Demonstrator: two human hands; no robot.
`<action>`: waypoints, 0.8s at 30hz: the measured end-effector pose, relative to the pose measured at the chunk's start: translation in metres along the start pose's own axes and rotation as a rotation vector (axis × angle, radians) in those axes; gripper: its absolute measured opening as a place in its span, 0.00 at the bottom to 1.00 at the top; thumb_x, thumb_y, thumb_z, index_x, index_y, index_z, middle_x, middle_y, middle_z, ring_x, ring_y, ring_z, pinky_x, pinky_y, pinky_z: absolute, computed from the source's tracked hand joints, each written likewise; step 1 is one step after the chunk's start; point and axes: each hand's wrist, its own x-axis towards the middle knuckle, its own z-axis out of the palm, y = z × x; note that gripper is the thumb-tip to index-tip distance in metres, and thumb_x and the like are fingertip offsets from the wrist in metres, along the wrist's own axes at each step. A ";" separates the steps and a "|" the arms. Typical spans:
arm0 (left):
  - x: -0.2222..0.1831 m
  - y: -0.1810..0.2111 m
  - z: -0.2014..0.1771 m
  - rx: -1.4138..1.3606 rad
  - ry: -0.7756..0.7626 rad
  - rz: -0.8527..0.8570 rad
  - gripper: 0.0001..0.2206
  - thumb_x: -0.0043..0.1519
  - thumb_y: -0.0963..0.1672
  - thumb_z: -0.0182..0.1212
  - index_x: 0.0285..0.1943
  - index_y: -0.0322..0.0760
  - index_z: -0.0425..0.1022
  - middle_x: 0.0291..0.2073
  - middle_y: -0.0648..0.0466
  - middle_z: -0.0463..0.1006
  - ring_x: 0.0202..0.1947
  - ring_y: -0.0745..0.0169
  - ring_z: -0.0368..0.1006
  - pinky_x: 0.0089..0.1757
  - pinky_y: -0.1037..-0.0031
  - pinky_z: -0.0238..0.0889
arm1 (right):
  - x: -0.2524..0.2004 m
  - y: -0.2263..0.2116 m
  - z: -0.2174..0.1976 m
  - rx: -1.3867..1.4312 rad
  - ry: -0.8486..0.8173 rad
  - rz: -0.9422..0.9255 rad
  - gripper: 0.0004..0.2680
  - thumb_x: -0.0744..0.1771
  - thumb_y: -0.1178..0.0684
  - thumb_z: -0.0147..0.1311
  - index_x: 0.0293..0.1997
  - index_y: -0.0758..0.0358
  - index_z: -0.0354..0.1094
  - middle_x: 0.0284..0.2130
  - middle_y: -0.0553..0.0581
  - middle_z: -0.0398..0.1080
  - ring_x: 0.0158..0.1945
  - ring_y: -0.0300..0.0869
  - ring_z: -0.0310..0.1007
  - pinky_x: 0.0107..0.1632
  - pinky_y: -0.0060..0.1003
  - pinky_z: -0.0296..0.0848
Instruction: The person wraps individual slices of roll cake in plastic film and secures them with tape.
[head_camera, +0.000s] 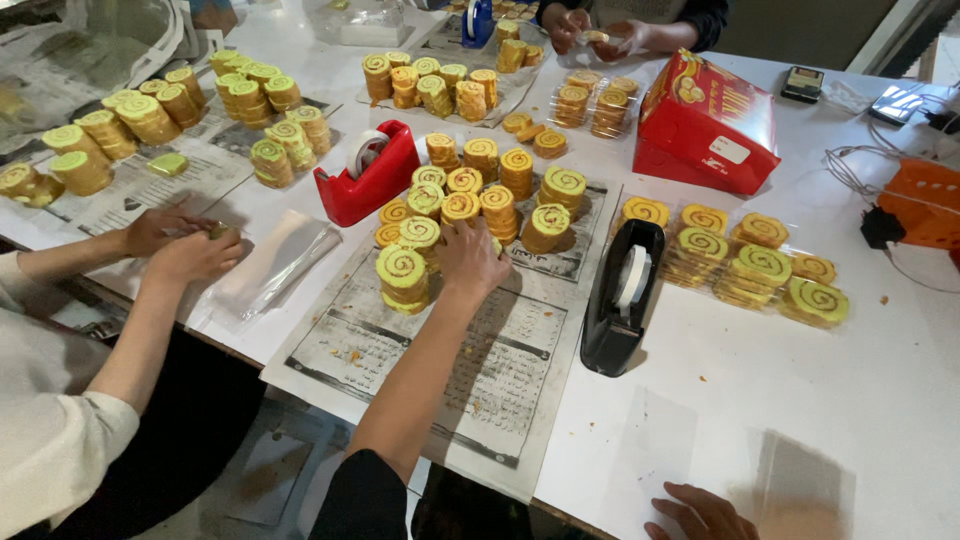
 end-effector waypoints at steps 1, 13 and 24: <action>0.002 -0.001 0.002 0.018 0.011 0.022 0.34 0.54 0.57 0.58 0.64 0.37 0.56 0.57 0.36 0.61 0.57 0.35 0.58 0.47 0.52 0.64 | 0.001 -0.001 -0.002 -0.021 -0.011 -0.018 0.07 0.56 0.43 0.60 0.32 0.39 0.74 0.43 0.29 0.70 0.45 0.24 0.71 0.44 0.30 0.70; 0.003 -0.011 0.006 -0.033 0.217 0.218 0.32 0.49 0.54 0.65 0.60 0.37 0.62 0.49 0.40 0.67 0.50 0.37 0.63 0.39 0.61 0.71 | 0.005 -0.015 -0.013 -0.094 -0.109 0.046 0.09 0.57 0.39 0.57 0.34 0.39 0.73 0.43 0.33 0.72 0.50 0.32 0.71 0.42 0.40 0.73; -0.003 -0.019 -0.003 -0.145 0.337 0.316 0.34 0.50 0.52 0.67 0.64 0.38 0.59 0.55 0.41 0.63 0.51 0.44 0.61 0.39 0.68 0.71 | 0.010 -0.025 -0.021 -0.097 -0.120 0.083 0.09 0.56 0.39 0.57 0.33 0.39 0.74 0.43 0.35 0.73 0.51 0.34 0.71 0.47 0.40 0.71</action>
